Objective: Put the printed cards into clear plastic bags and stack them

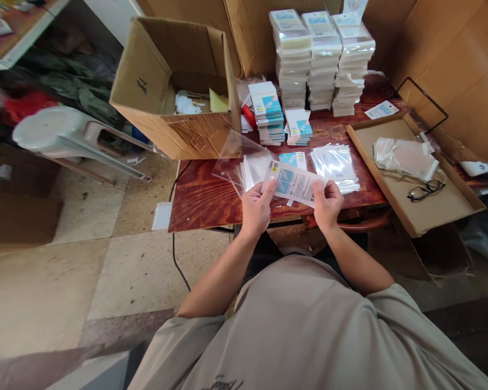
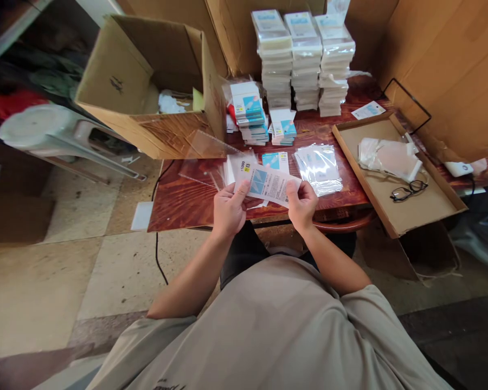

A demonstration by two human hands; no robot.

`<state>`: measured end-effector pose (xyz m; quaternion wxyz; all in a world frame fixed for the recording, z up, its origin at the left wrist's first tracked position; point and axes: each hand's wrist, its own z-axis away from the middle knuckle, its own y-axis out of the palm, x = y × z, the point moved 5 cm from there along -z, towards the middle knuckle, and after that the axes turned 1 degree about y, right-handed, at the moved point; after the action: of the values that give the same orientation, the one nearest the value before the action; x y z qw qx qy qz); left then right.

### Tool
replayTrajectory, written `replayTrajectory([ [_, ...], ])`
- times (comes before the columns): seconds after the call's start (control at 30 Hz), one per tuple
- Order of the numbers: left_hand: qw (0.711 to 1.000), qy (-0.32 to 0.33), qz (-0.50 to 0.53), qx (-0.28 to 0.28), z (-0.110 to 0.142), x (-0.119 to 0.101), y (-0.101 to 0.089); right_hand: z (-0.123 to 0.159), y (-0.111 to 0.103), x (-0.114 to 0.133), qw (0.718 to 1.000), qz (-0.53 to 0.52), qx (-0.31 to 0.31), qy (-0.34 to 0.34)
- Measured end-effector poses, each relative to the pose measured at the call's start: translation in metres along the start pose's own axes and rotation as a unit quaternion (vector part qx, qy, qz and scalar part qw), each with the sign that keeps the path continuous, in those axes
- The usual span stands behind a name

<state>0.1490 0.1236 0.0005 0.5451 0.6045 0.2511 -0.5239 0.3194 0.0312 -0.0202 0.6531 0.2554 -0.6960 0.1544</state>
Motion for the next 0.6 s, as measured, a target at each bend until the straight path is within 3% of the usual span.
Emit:
replayTrajectory([
  [0.1, 1.000, -0.011, 0.018, 0.011, 0.001, 0.002, 0.000, -0.002, 0.014, -0.008, 0.989, -0.082, 0.096, 0.077],
  [0.2, 1.000, -0.015, 0.023, 0.000, -0.002, 0.000, -0.009, 0.004, 0.027, -0.004, 0.946, -0.130, 0.247, 0.162],
  [0.27, 1.000, -0.011, 0.018, -0.008, -0.004, 0.000, -0.014, 0.012, 0.032, 0.001, 0.923, -0.133, 0.308, 0.191],
  [0.33, 1.000, -0.001, 0.019, -0.014, -0.003, 0.002, -0.015, 0.018, 0.036, 0.005, 0.929, -0.126, 0.297, 0.180],
  [0.47, 1.000, 0.017, 0.024, -0.005, -0.002, 0.006, -0.011, 0.021, 0.035, 0.010, 0.975, -0.084, 0.168, 0.119],
  [0.53, 0.999, 0.026, 0.029, -0.013, -0.004, 0.004, -0.013, 0.022, 0.036, 0.011, 0.974, -0.065, 0.184, 0.118],
  [0.6, 0.997, 0.049, 0.033, -0.040, -0.006, 0.001, -0.019, 0.025, 0.040, 0.010, 0.957, -0.051, 0.251, 0.137],
])
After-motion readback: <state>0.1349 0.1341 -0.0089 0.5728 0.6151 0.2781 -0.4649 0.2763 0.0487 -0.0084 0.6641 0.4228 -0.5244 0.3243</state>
